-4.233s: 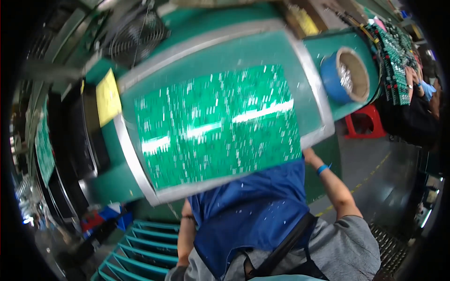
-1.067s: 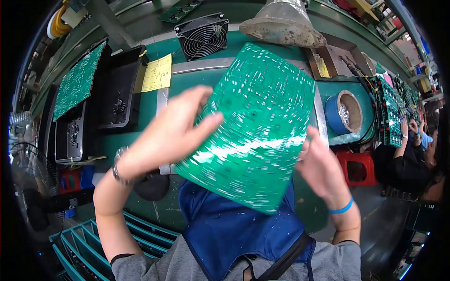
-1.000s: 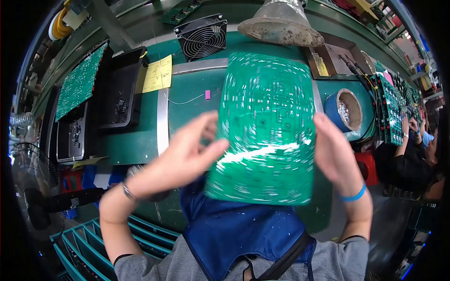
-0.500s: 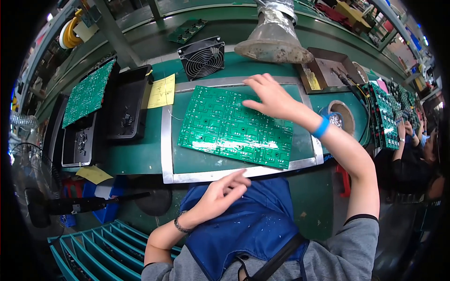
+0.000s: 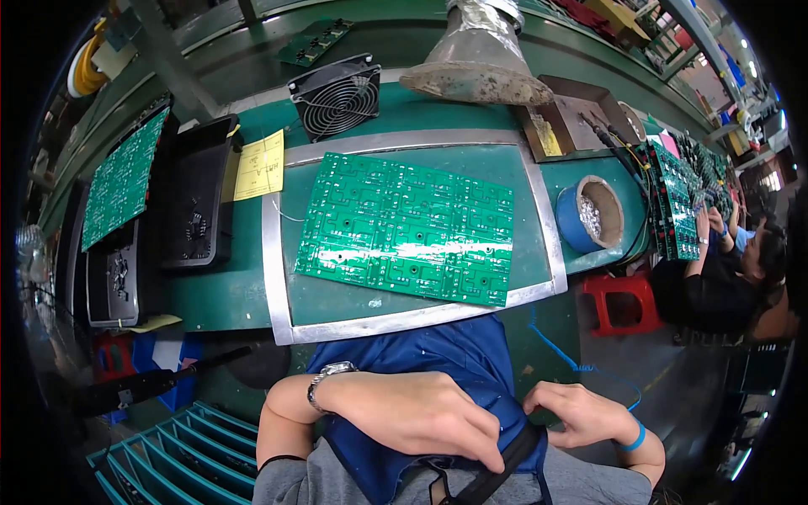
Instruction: The person places integrated circuits and other electronic components by hand into slots on a green printed circuit board, taking them from a component bin on an assembly line.
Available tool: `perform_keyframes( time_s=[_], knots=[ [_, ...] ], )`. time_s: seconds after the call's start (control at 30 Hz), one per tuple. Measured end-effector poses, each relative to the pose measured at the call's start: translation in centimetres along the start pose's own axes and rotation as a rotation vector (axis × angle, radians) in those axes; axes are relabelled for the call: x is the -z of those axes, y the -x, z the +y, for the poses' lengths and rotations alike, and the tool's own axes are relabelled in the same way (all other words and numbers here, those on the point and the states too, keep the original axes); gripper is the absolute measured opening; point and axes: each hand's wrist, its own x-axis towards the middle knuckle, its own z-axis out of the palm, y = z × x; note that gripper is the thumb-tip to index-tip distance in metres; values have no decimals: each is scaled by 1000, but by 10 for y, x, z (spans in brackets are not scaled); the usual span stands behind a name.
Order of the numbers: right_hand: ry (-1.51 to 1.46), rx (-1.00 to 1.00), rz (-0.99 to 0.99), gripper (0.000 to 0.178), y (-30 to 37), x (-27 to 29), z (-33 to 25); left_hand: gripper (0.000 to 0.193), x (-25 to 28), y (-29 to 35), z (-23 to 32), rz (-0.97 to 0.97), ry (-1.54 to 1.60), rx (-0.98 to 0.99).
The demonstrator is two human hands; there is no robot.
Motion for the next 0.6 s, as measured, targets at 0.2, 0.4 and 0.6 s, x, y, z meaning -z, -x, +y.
perform_keyframes(
  time_s=[0.2, 0.4, 0.6],
  knots=[
    [21, 34, 302, 35, -23, -18, 13, 33, 10, -7, 3, -42, -88, -15],
    [386, 435, 759, 47, -45, -35, 32, 26, 6, -14, 7, 61, -205, -150],
    [310, 487, 892, 30, -31, 13, -11, 22, 19, -7, 41, 220, -503, -307]
  ],
)
